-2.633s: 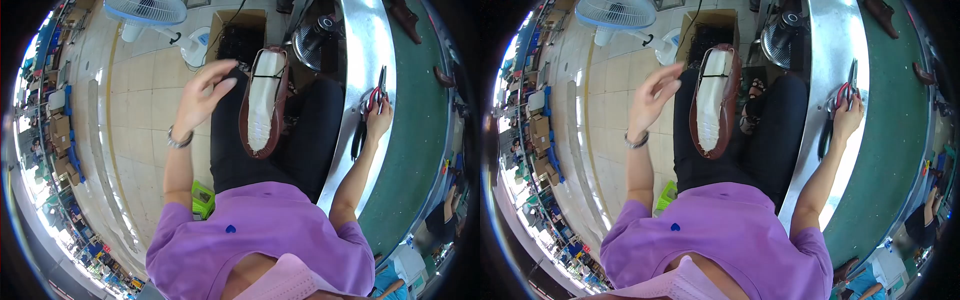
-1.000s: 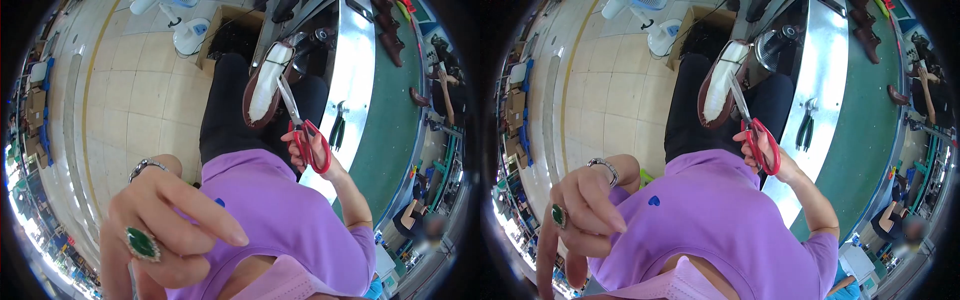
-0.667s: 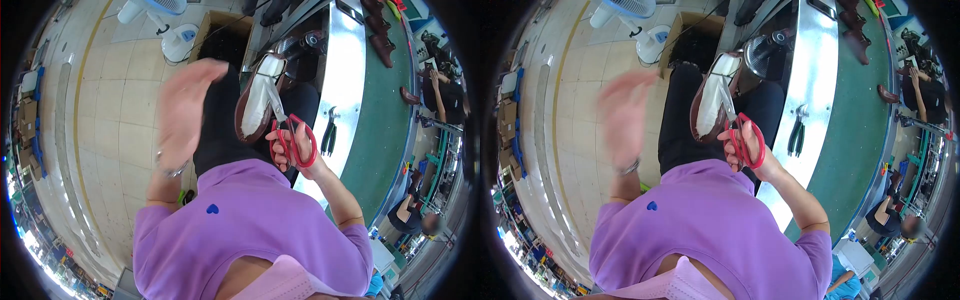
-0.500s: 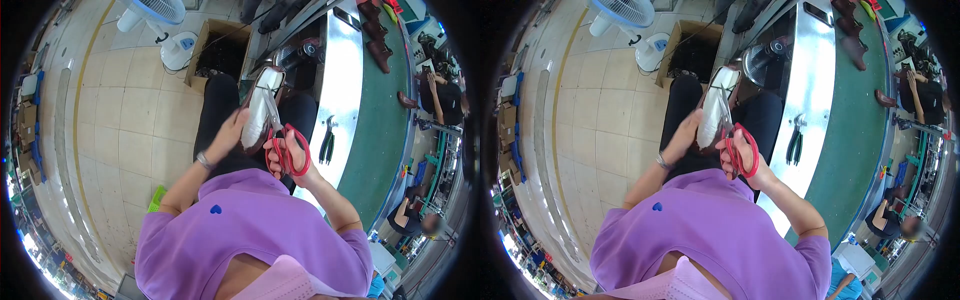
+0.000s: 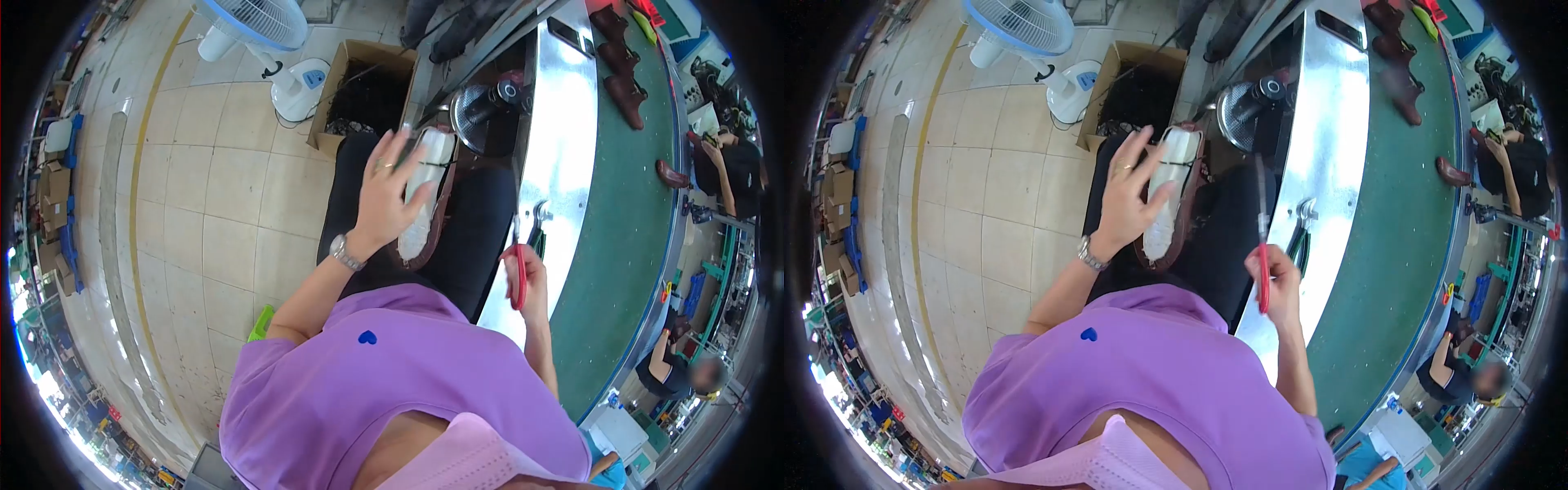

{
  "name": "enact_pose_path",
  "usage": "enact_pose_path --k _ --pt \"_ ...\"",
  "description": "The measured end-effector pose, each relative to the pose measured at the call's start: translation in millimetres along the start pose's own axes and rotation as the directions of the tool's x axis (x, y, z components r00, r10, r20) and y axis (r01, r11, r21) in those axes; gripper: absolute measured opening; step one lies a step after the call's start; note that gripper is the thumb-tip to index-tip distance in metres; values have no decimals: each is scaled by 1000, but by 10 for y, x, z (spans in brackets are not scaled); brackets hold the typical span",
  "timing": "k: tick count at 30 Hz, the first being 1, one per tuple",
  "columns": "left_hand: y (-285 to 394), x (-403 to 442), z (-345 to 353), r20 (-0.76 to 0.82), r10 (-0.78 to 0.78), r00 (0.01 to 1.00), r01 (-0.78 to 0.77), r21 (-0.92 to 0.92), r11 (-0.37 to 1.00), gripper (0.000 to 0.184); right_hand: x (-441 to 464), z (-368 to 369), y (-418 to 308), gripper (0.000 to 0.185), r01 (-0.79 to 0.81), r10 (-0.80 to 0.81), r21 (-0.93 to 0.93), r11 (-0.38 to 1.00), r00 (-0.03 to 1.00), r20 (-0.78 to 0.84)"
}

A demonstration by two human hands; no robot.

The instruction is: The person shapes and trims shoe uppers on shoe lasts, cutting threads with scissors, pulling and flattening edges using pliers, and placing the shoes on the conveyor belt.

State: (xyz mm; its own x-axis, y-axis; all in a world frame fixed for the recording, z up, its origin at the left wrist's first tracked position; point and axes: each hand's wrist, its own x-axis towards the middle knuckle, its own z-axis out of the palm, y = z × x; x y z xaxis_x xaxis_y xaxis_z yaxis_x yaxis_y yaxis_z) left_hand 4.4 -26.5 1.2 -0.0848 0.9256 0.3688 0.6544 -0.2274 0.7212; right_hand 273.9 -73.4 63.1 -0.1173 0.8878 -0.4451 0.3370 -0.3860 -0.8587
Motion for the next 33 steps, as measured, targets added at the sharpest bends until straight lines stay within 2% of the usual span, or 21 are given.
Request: enact_pose_path --k 1,2,3,4,6,8,10,11,13,14,15,16,18,20,22,24,26,29,30,32,33 --pt "21 109 1 55 85 995 -90 102 991 39 101 -55 48 26 -14 -11 -160 987 988 -153" --pt "6 132 26 59 114 992 -120 111 987 35 229 -129 84 25 -44 -58 -310 950 949 -310" --pt "-40 129 108 52 165 985 -170 113 979 32 372 -305 352 27 -97 -93 -430 898 912 -400" --pt "-79 167 204 48 234 971 -238 108 965 28 486 -435 528 35 -106 -166 -493 864 863 -476" --pt "-152 119 302 31 336 941 -336 167 927 19 704 -762 747 44 -222 -150 -553 803 823 -548" --pt "-92 135 302 13 380 925 -372 241 896 16 922 -1035 807 46 -269 -176 -605 750 800 -574" --pt "-13 95 303 -43 337 941 -320 222 921 10 1269 -1315 1098 44 -287 -263 -664 690 756 -600" --pt "39 48 274 -118 313 942 -290 178 940 8 1394 -1410 1090 43 -282 -235 -648 707 771 -592" --pt "194 31 113 -259 241 935 -228 81 970 6 1691 -1531 1270 38 -263 -327 -685 680 727 -603" --pt "284 112 -52 -354 275 894 -244 128 961 5 1800 -1565 1379 36 -258 -365 -703 662 708 -604" --pt "344 198 -220 -428 227 875 -197 113 974 7 1836 -1586 1457 36 -174 -502 -812 558 708 -497" --pt "377 284 -349 -508 172 844 -143 95 985 10 1789 -1560 1434 38 -160 -495 -776 610 688 -531" --pt "342 541 -564 -560 220 799 -105 231 967 13 1711 -1381 1284 44 -73 -495 -710 701 667 -557" --pt "85 790 -552 -532 274 801 -134 288 948 16 1473 -1113 1194 44 -27 -522 -685 728 627 -579" --pt "-477 1000 -336 -438 314 842 -146 376 915 18 1262 -891 1328 48 -69 -452 -624 778 628 -633" --pt "-1118 1094 -87 -174 191 966 -39 631 775 37 1009 -661 1397 52 -111 -401 -587 802 628 -667" --pt "-1136 1019 10 -191 6 981 121 644 756 49 858 -521 1692 56 -196 -427 -654 730 616 -662" --pt "-876 976 -40 -62 -57 996 68 193 979 61 606 -355 1561 57 -310 -271 -628 714 704 -656" --pt "-655 899 -116 97 -101 990 92 90 992 72 592 -368 1575 57 -329 -267 -636 698 704 -658" --pt "-389 550 -4 239 -118 964 141 -78 987 85 660 -362 1641 56 -363 -260 -650 668 704 -660" --pt "-224 331 22 318 -159 935 195 -82 977 88 698 -397 1720 50 -320 -359 -728 607 707 -610"
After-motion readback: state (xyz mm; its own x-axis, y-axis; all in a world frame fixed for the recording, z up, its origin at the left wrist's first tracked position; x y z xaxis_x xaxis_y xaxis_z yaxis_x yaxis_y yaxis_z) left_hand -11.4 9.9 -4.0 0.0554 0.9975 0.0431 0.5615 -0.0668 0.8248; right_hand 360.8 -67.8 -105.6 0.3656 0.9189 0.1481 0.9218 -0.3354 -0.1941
